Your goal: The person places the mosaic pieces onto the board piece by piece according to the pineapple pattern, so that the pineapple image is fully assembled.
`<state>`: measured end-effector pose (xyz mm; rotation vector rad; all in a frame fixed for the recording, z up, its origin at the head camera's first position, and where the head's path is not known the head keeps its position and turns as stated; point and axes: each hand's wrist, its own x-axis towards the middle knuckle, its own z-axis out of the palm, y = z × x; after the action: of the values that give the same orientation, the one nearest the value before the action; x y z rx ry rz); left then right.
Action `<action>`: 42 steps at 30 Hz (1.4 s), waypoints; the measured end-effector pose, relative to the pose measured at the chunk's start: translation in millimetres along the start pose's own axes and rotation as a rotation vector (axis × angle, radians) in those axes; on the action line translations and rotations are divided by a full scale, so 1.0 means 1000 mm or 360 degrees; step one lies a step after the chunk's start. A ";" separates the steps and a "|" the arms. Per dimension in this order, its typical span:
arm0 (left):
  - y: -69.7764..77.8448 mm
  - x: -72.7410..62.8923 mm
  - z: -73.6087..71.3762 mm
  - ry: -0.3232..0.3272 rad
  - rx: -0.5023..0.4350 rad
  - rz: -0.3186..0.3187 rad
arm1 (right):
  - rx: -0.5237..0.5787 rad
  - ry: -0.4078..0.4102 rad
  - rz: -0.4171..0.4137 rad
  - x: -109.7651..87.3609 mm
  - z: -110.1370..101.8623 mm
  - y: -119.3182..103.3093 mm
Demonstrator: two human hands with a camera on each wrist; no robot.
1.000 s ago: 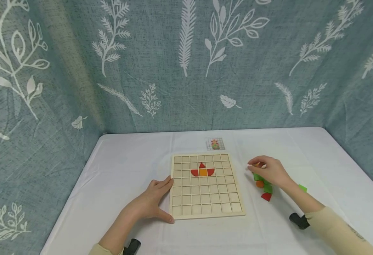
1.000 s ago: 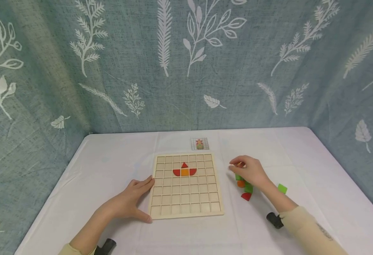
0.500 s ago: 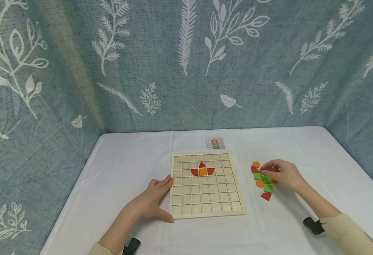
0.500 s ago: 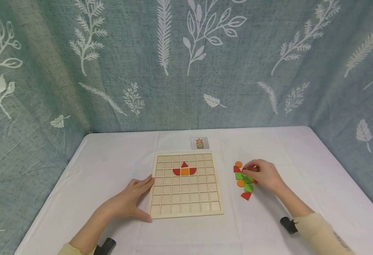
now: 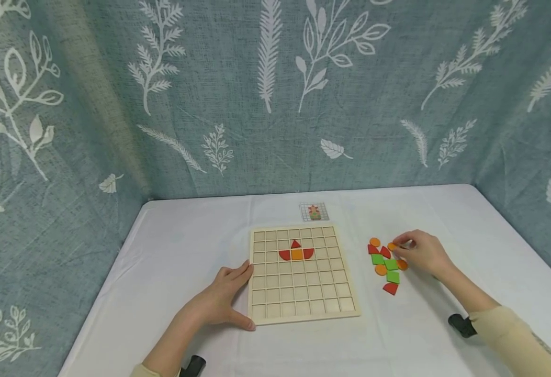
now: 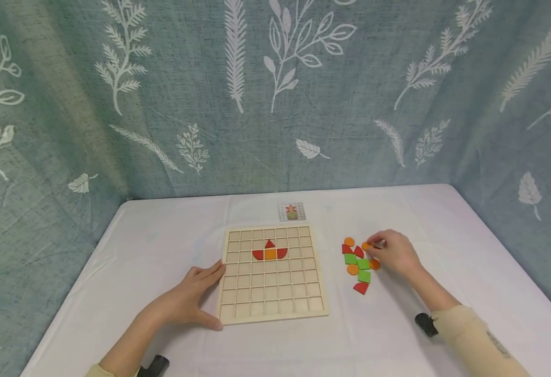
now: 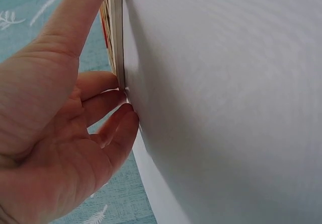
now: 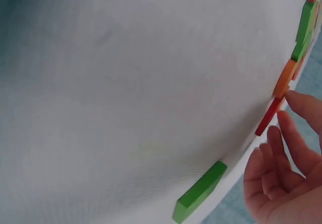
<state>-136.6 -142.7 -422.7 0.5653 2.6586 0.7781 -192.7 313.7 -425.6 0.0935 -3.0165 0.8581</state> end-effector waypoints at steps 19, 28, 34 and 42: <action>-0.002 0.002 -0.001 0.0008 0.0017 0.0012 | -0.0065 -0.0023 0.0113 0.010 0.002 0.002; -0.002 0.003 -0.003 -0.0010 0.0011 0.0006 | -0.0019 0.0039 0.0081 0.010 0.004 -0.009; -0.003 0.003 -0.004 -0.0009 -0.0003 0.0015 | 0.0109 0.0025 -0.0064 0.012 0.011 -0.034; -0.002 0.003 -0.004 -0.0009 -0.0020 0.0018 | 0.0221 -0.0070 -0.0249 0.015 0.036 -0.071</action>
<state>-140.9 -144.8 -421.4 0.5788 2.6456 0.7951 -203.0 233.2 -418.5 0.3482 -2.9363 1.0608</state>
